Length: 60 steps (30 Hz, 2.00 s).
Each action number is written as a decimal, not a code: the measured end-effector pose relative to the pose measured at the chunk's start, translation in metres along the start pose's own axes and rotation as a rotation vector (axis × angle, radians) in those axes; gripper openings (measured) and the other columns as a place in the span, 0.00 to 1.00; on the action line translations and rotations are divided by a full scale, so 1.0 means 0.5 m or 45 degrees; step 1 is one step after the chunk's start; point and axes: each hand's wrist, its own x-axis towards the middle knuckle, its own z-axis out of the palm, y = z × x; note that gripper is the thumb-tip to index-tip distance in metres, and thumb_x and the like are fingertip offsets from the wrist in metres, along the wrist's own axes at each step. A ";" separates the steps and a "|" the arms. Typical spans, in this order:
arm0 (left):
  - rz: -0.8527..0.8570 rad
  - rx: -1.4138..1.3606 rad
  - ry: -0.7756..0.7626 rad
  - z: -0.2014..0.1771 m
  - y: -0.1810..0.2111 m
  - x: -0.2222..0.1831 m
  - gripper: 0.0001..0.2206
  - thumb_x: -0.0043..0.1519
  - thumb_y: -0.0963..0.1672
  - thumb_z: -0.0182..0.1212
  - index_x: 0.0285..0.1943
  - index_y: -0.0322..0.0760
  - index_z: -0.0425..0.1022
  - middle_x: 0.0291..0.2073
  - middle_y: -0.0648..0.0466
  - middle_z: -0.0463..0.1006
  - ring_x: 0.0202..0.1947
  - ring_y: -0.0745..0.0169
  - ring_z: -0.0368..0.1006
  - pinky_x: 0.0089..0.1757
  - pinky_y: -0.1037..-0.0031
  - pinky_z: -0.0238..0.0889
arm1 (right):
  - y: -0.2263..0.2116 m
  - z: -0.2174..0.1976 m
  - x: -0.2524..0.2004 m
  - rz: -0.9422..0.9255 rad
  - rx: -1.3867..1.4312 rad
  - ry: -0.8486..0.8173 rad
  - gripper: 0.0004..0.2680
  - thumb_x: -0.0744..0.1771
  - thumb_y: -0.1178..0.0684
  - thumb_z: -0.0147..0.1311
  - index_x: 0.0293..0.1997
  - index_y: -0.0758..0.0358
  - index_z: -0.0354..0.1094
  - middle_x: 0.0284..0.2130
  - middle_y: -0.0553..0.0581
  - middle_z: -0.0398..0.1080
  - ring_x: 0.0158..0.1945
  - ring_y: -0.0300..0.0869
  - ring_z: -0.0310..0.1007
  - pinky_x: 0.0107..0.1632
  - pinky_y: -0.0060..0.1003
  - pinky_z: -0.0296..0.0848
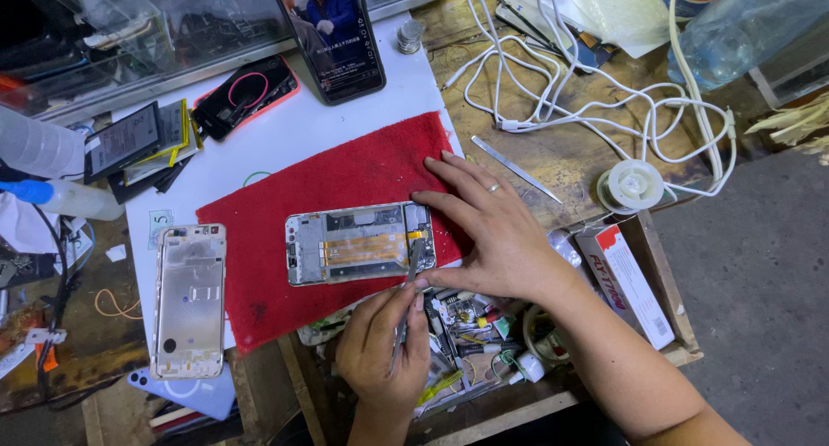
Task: The person disassembles a smartphone on a cluttered workbench, using a metal spudger and a screwdriver to pry open the casing and remove internal components. They carefully detach connectors and place small parts on a red mat while a video plays on a nearby phone.
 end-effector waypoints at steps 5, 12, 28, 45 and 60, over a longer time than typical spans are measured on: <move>0.084 0.070 0.034 -0.001 0.017 0.022 0.10 0.58 0.36 0.69 0.48 0.31 0.80 0.40 0.48 0.81 0.39 0.56 0.81 0.40 0.70 0.75 | 0.003 0.002 -0.002 -0.012 -0.010 0.005 0.33 0.57 0.31 0.68 0.63 0.59 0.67 0.69 0.64 0.59 0.74 0.60 0.54 0.70 0.57 0.55; 0.061 0.087 0.065 -0.008 0.009 0.018 0.08 0.60 0.38 0.67 0.47 0.30 0.78 0.39 0.47 0.83 0.38 0.57 0.82 0.41 0.71 0.75 | -0.001 0.001 -0.001 -0.013 0.000 0.027 0.33 0.57 0.30 0.68 0.62 0.60 0.67 0.68 0.65 0.60 0.73 0.60 0.55 0.70 0.57 0.56; -0.064 -0.030 -0.055 -0.012 0.031 0.036 0.10 0.60 0.37 0.66 0.50 0.32 0.78 0.42 0.46 0.82 0.42 0.56 0.83 0.43 0.71 0.75 | 0.002 0.000 -0.001 -0.026 -0.009 0.013 0.33 0.57 0.31 0.68 0.63 0.59 0.67 0.69 0.64 0.59 0.73 0.60 0.55 0.70 0.57 0.56; -0.025 0.003 -0.062 -0.009 0.031 0.034 0.12 0.58 0.36 0.67 0.50 0.32 0.79 0.39 0.48 0.81 0.37 0.58 0.82 0.38 0.72 0.75 | 0.005 0.002 -0.003 -0.018 -0.010 0.007 0.32 0.57 0.32 0.68 0.63 0.58 0.67 0.69 0.64 0.58 0.74 0.60 0.54 0.70 0.58 0.55; -0.090 -0.112 0.052 -0.011 0.004 0.010 0.08 0.65 0.38 0.63 0.52 0.30 0.77 0.41 0.47 0.83 0.40 0.62 0.84 0.38 0.77 0.79 | -0.001 -0.001 0.000 -0.008 0.009 0.015 0.33 0.56 0.31 0.69 0.62 0.59 0.68 0.68 0.64 0.59 0.73 0.60 0.54 0.69 0.56 0.56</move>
